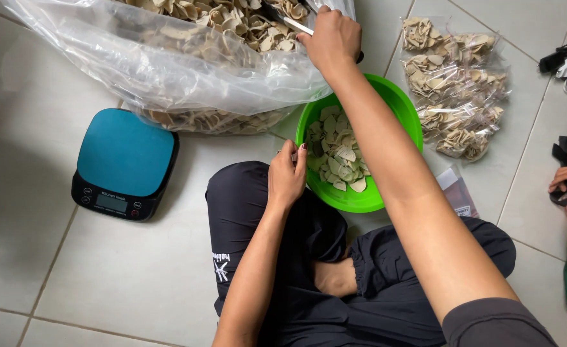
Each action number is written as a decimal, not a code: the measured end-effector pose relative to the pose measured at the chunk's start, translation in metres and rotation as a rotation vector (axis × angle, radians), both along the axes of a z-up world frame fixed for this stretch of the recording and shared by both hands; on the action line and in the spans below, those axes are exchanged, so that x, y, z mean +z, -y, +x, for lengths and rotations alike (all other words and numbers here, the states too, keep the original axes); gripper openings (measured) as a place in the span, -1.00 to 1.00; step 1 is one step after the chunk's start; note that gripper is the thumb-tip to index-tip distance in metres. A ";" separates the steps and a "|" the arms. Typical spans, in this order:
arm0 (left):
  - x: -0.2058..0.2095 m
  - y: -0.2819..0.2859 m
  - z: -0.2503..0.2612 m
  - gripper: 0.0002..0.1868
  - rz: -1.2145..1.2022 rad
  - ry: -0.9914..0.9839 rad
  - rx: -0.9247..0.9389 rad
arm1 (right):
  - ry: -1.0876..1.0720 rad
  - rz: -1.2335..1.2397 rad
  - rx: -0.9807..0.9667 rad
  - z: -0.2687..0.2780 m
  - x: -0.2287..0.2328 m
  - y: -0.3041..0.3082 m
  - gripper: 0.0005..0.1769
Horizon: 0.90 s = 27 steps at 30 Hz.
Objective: A person sitting on the floor uses tongs to transfer chips from a large bulk bag into a green bowl, while another person weighs portions on a scale nearby.
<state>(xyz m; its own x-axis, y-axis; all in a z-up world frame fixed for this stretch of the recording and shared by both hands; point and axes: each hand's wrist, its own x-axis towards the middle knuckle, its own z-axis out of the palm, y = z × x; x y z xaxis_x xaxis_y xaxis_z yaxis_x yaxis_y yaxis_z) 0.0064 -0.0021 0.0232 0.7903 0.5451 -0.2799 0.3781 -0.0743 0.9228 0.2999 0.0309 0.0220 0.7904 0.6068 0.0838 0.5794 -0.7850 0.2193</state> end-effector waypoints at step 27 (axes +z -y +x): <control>-0.010 0.000 0.000 -0.63 0.053 0.061 0.009 | -0.222 0.482 0.071 -0.093 0.129 0.143 -0.41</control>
